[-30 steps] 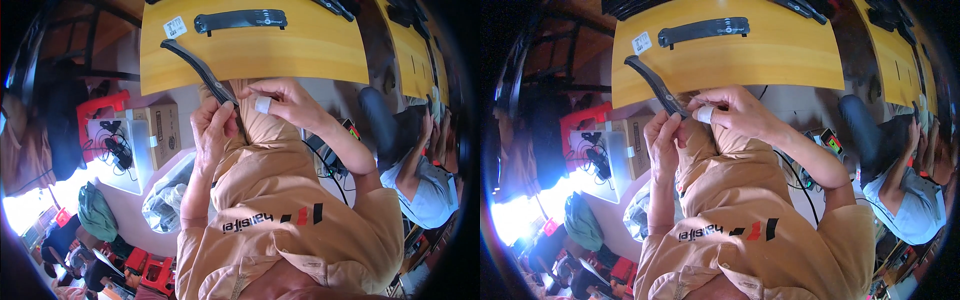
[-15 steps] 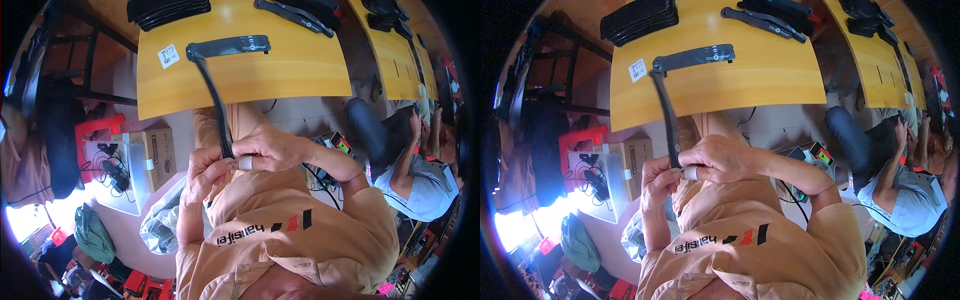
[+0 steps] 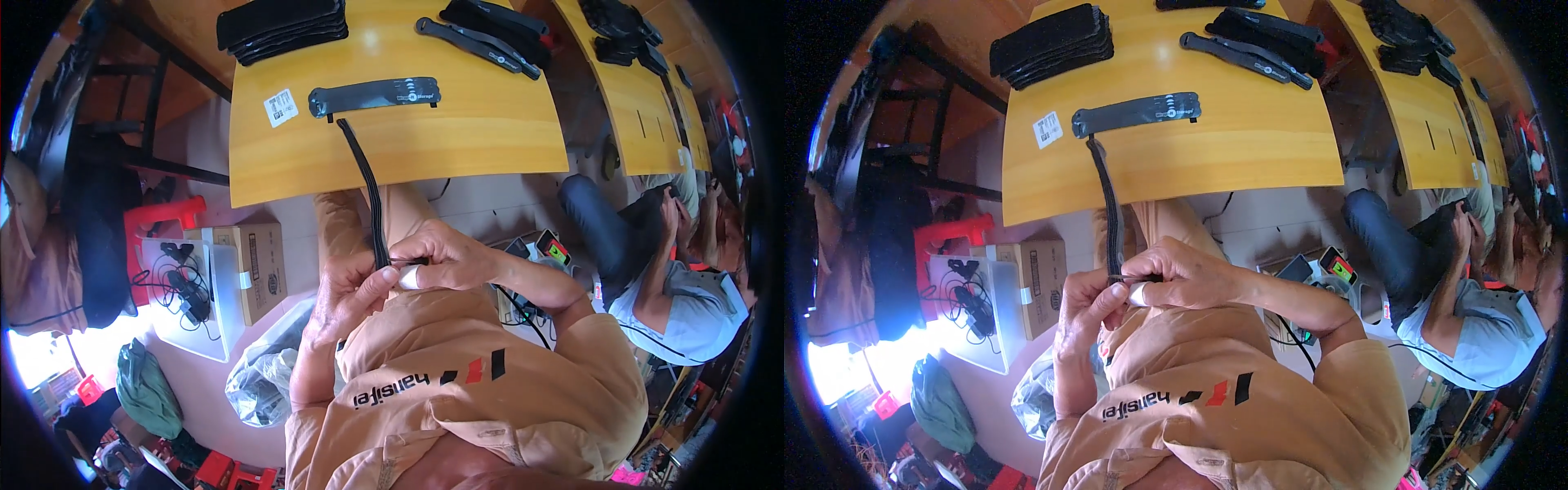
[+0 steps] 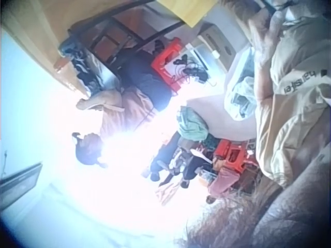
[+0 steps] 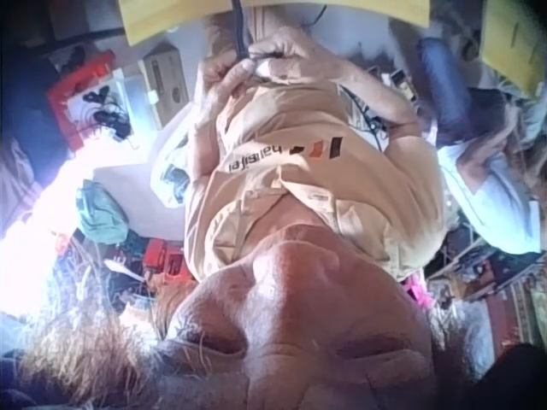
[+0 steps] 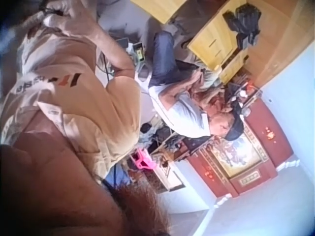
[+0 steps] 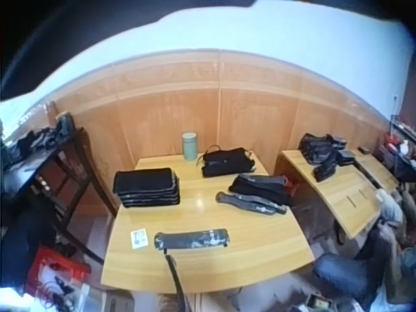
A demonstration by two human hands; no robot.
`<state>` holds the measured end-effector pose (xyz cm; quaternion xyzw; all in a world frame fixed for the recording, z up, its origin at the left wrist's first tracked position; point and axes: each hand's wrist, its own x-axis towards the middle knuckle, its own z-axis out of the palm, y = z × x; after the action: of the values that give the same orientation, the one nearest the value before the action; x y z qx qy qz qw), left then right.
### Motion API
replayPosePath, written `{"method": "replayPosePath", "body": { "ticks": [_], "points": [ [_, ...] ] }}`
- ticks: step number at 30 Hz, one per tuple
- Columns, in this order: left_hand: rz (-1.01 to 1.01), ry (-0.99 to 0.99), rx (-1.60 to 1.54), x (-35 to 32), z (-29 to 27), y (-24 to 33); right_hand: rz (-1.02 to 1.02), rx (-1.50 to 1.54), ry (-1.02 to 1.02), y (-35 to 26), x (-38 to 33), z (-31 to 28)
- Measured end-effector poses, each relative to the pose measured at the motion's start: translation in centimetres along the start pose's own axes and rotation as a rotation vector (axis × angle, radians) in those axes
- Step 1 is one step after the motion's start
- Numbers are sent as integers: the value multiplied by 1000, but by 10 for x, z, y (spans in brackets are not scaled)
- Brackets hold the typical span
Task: Assembling plastic fasteners into rubber bag handles using a small screwdriver-like tool.
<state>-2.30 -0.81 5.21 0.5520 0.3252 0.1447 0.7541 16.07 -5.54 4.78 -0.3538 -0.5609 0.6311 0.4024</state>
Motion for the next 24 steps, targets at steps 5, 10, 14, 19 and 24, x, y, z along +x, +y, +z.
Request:
{"method": "replayPosePath", "body": {
  "ticks": [5,10,14,19,24],
  "points": [
    [-50,48,-222,-3,11,-3,152,308,-22,7,-3,3],
    [-7,63,-515,1,14,-4,357,1001,72,11,-3,6],
    [0,120,-601,6,16,-2,259,752,107,6,0,5],
    [32,161,-257,9,13,-4,22,-194,309,6,-1,11],
    [-77,69,-379,4,9,-10,76,224,174,3,-4,11]
  ]
}}
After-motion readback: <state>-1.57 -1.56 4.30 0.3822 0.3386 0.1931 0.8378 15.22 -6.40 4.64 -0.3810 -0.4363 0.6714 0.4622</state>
